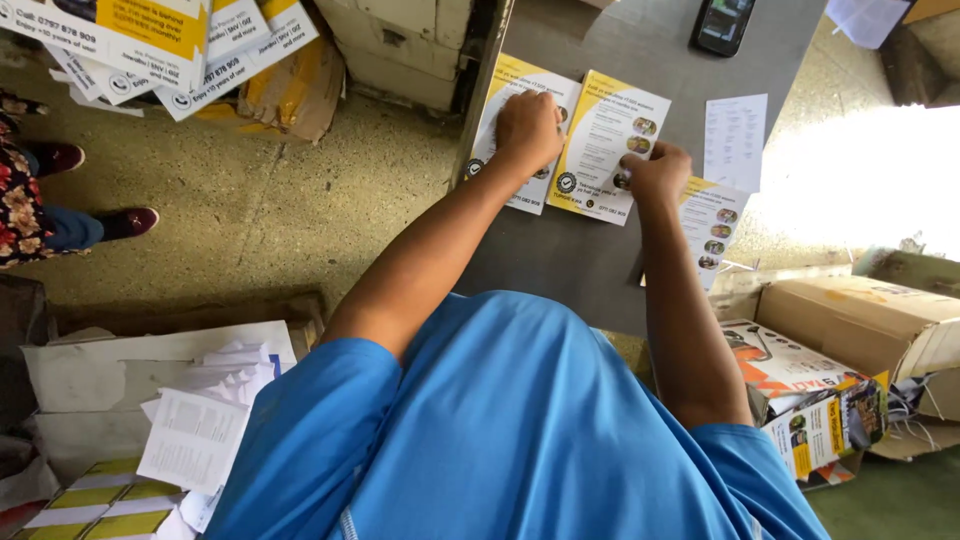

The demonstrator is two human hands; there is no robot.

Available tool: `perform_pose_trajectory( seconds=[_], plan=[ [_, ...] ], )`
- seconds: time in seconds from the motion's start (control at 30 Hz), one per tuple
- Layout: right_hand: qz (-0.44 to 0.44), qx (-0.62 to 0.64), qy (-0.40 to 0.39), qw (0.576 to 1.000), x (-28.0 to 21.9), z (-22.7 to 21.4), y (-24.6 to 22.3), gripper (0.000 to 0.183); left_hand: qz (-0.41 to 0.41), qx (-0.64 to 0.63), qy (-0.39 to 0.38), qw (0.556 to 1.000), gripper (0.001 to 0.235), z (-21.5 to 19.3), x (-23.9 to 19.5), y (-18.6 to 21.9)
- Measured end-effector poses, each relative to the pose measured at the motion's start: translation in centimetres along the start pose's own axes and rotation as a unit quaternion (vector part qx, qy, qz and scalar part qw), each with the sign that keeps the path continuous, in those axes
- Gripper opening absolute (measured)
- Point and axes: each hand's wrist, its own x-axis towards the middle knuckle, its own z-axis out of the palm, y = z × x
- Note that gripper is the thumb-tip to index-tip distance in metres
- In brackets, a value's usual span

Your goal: Folding and stacking printed flyers on a workbench in a print shop

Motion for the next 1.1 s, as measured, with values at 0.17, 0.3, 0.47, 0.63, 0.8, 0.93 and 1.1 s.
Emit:
perform_pose_trajectory(
  seconds=[0.17, 0.3, 0.47, 0.63, 0.8, 0.93, 1.1],
  plan=[
    [-0.009, -0.044, 0.052, 0.998, 2.2, 0.7, 1.8, 0.051, -0.067, 0.057, -0.040, 0.995, 0.020, -0.3, 1.4, 1.0],
    [-0.181, -0.088, 0.176, 0.964, -3.6, 2.9, -1.7, 0.041, -0.051, 0.038, -0.017, 0.998, 0.020, 0.8, 1.9, 0.2],
    [-0.135, -0.271, 0.131, 0.944, -6.5, 6.9, -4.9, 0.062, -0.125, -0.013, -0.096, 0.987, 0.024, -0.4, 2.9, 0.6],
    [-0.090, -0.295, 0.120, 0.943, -6.3, 8.6, -5.6, 0.063, -0.080, -0.047, -0.110, 0.990, 0.018, -2.0, 3.7, 1.0],
    [-0.130, -0.281, 0.141, 0.940, -5.5, 8.1, -5.2, 0.055, -0.053, -0.095, -0.134, 0.985, 0.008, -2.6, 4.2, 2.4],
    [-0.199, -0.231, 0.096, 0.948, -4.8, 5.0, -3.6, 0.024, -0.095, -0.028, -0.117, 0.988, 0.021, -1.2, 4.9, 2.4],
    [-0.307, -0.138, 0.097, 0.937, -4.5, 2.2, -1.3, 0.021, -0.079, -0.001, -0.071, 0.994, 0.017, -0.2, 4.7, 2.7]
  ],
)
